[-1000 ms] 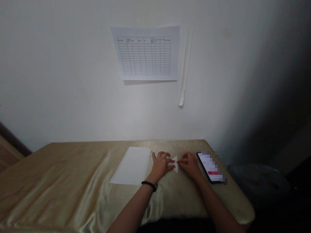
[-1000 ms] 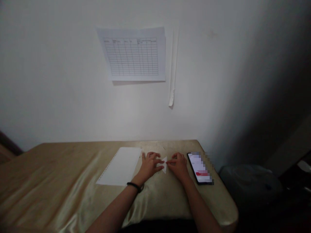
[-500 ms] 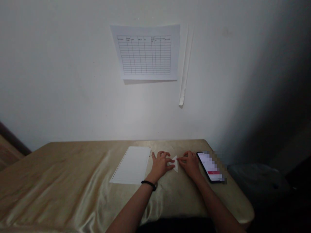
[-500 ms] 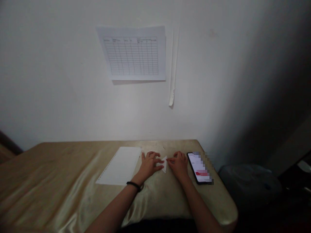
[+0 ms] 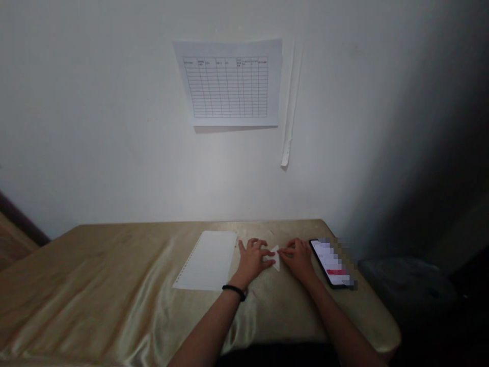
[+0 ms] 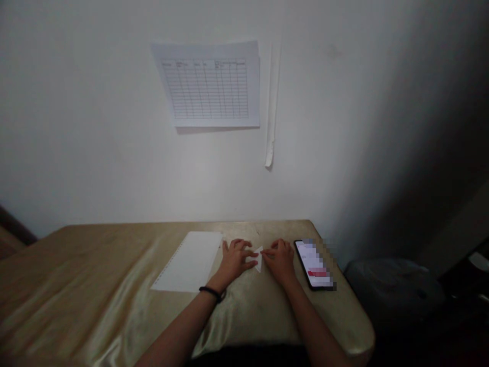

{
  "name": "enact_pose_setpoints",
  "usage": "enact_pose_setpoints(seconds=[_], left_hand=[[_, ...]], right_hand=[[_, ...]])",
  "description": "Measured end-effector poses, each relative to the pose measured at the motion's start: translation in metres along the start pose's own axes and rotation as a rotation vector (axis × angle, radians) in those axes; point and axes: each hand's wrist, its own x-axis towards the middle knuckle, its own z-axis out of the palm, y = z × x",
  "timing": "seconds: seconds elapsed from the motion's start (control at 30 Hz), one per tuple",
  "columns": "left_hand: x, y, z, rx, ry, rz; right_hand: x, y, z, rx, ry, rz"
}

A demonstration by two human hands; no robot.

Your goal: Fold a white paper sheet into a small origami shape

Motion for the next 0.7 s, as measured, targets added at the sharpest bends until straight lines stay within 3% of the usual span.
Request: enact_pose_setpoints(seconds=[0.4,0.7], left_hand=[[0.000,0.003,-0.003,0.019,-0.032,-0.019],[0.000,0.001,0.000,0.022,-0.011,-0.008]], right_hand=[[0.005,-0.003,-0.004,-0.069,-0.040,0.079],[0.003,-0.010,-0.003,-0.147,0.024,0.058]])
